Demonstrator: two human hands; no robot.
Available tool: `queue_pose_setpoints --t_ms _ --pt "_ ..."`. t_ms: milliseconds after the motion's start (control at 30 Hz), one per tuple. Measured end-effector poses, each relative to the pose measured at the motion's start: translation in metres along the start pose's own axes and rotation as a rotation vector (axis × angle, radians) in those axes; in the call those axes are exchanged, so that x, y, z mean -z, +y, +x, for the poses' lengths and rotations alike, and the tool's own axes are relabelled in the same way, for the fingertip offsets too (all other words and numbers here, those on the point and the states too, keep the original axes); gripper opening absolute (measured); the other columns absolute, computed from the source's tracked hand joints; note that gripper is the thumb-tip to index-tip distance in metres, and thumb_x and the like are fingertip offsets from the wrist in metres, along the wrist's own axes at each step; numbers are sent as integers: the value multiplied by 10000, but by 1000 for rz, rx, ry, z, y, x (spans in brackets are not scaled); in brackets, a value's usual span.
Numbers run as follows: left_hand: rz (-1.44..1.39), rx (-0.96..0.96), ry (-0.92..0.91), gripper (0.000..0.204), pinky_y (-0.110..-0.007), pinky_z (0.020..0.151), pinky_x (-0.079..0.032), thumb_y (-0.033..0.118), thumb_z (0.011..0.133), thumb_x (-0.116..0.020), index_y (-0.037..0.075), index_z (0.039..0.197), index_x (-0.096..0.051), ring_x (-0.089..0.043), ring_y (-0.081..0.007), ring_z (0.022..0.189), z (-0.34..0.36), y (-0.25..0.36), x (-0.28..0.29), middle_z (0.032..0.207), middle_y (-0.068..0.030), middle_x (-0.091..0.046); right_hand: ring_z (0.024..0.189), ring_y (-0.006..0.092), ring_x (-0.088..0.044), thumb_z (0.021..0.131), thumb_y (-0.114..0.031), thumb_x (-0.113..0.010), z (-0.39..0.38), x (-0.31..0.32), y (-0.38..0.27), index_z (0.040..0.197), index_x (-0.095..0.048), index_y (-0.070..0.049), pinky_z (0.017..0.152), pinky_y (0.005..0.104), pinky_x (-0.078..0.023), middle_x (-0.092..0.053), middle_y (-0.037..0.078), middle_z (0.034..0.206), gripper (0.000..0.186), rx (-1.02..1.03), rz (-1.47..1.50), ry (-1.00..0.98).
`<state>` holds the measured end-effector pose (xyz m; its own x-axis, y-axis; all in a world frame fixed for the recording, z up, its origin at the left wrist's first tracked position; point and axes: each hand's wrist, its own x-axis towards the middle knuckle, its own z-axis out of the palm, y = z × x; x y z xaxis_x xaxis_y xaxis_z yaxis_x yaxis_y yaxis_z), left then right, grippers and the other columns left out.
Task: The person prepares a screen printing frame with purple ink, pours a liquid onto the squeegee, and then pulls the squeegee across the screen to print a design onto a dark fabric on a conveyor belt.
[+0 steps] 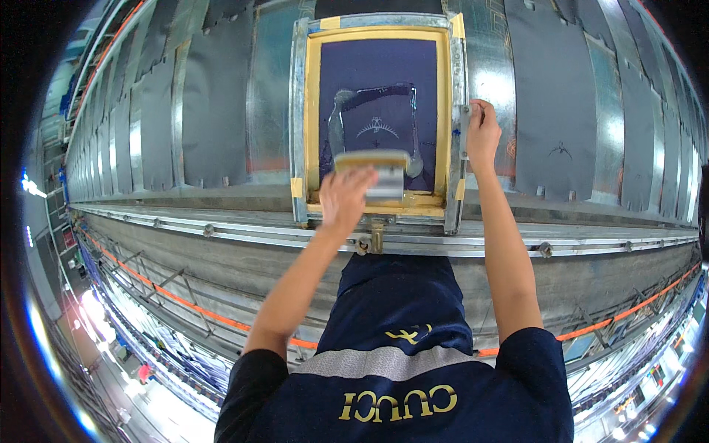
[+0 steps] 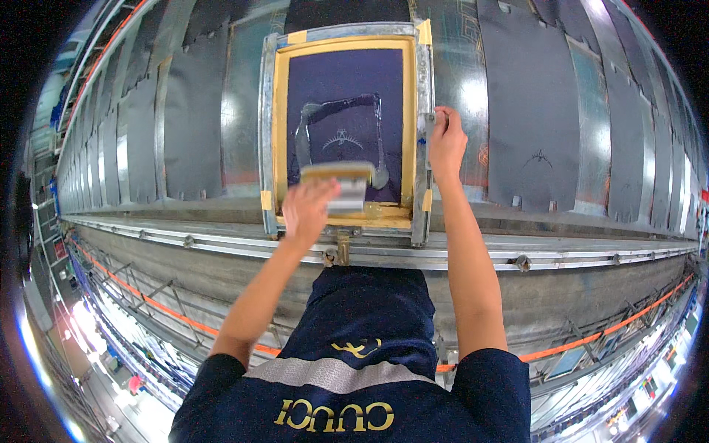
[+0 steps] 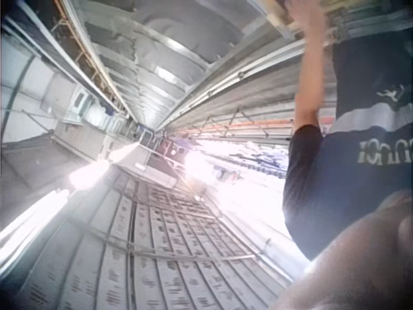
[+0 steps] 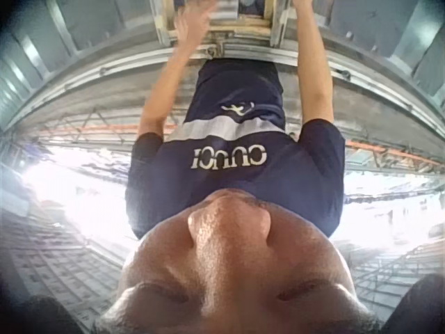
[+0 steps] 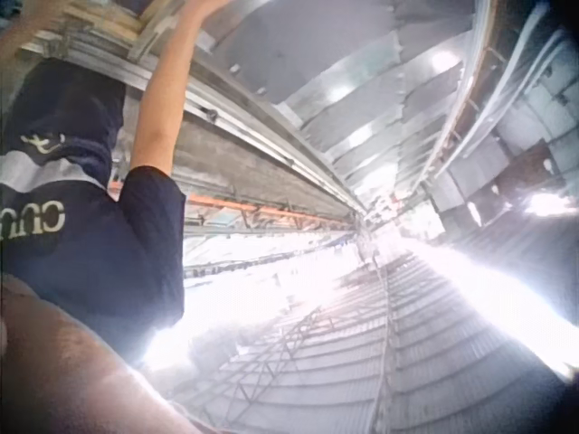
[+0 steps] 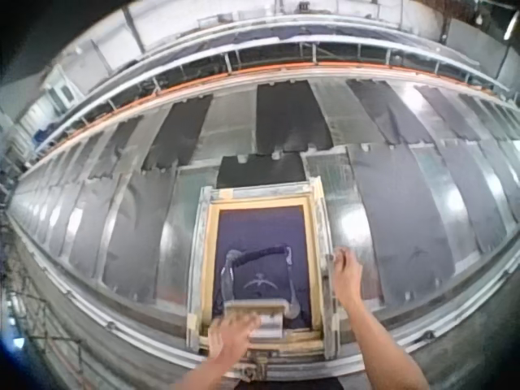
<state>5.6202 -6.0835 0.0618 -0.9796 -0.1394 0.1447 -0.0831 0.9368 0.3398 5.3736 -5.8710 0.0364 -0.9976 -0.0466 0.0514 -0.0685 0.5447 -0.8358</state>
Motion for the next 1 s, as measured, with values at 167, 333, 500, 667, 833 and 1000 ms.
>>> queue_pose_setpoints --t_ms 167,333,500,667,833,1000 --pt "-164 303 -230 363 -464 811 -579 74 802 -676 255 1080 -823 -719 -343 960 156 -31 35 1044 -75 -775 551 215 -492 1090 -200 -543 -2 7 -16 1151 -672 -59 583 406 -421 -585 128 668 200 -117 -3 -39" --pt "-26 154 -74 348 -437 830 -572 57 811 -707 247 1080 -821 -702 -295 965 171 -29 10 1047 -34 -779 563 158 -452 1090 -206 -553 1 3 -7 1156 -682 -60 577 364 -407 -545 74 653 205 -123 24 -41" --pt "46 -25 33 400 -379 748 -515 -35 780 -691 257 1023 -816 -680 -181 953 69 -10 -12 1136 70 -780 562 168 -460 1089 -211 -550 1 -1 1 1136 -682 -62 579 375 -405 -558 90 648 204 -145 75 -7" --pt "-71 35 47 366 -372 749 -549 -18 794 -717 262 1003 -826 -717 -189 956 59 -8 -6 1038 26 -796 565 174 -475 1090 -227 -550 3 3 -6 1144 -685 -62 585 391 -409 -574 93 653 221 -161 12 -34" --pt "-80 138 24 295 -405 864 -576 115 828 -753 267 1070 -825 -711 -279 976 171 -38 12 1077 -32 -784 576 191 -496 1088 -225 -554 0 3 -8 1148 -688 -60 602 399 -424 -595 108 673 221 -109 14 -26" --pt "118 123 -53 334 -419 822 -568 39 825 -700 257 1046 -825 -692 -247 919 145 -22 -3 1056 10 -785 617 218 -536 1083 -221 -562 0 6 -9 1162 -694 -64 643 390 -461 -626 124 726 220 -137 30 -72"
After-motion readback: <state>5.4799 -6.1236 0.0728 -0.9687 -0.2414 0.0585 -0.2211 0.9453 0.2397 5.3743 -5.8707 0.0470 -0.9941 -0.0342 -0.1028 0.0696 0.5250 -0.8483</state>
